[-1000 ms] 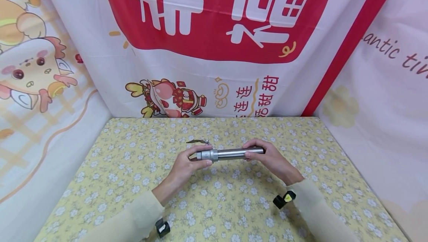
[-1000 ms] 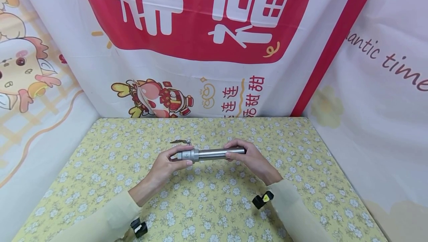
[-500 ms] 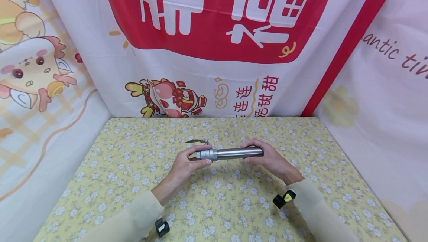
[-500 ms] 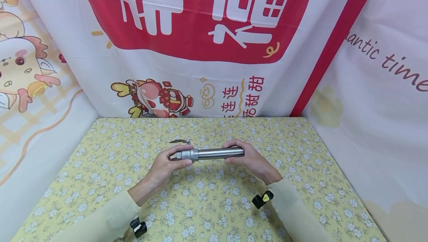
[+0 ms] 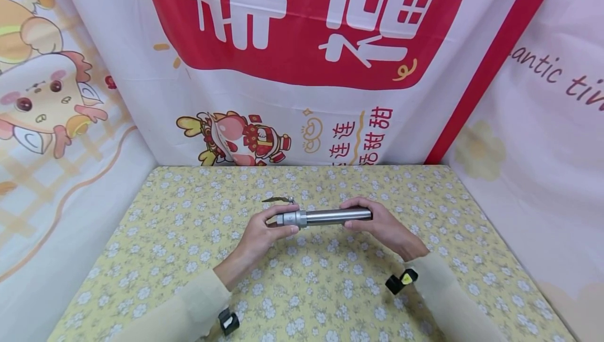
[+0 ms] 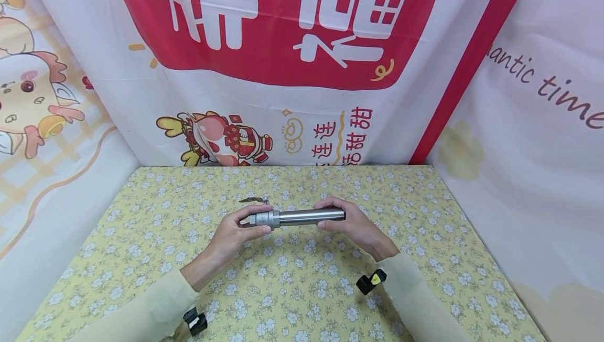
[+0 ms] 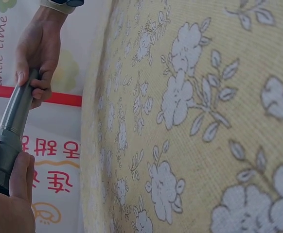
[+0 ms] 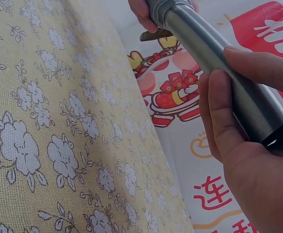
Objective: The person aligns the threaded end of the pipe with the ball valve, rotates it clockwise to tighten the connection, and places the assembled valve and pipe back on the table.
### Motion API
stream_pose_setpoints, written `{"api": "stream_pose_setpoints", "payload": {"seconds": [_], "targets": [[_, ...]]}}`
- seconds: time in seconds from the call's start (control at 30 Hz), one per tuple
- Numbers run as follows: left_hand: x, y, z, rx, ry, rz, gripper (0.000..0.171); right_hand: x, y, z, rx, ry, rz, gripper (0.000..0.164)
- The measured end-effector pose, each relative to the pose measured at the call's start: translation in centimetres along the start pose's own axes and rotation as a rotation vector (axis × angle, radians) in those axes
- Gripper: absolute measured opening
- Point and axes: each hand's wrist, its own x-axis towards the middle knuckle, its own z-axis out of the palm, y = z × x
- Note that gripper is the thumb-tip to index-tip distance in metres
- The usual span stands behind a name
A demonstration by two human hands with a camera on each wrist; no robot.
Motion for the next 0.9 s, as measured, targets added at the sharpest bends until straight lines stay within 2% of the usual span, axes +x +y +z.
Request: {"api": "stream_pose_setpoints", "payload": {"seconds": [0.37,0.6,0.9], "targets": [[0.08,-0.15,-0.01,0.014,0.001,0.010,0.049,-0.01,-0.11,-0.03,-0.018,0.018,0.023,0.050],[0.06,-0.12,-0.01,0.012,0.000,0.010,0.048,0.02,-0.04,0.00,-0.037,0.027,0.041,0.045],[0.02,-0.04,-0.01,0.017,0.003,0.008,0.047,0.09,0.05,-0.07,-0.004,0.025,0.037,0.045]]}}
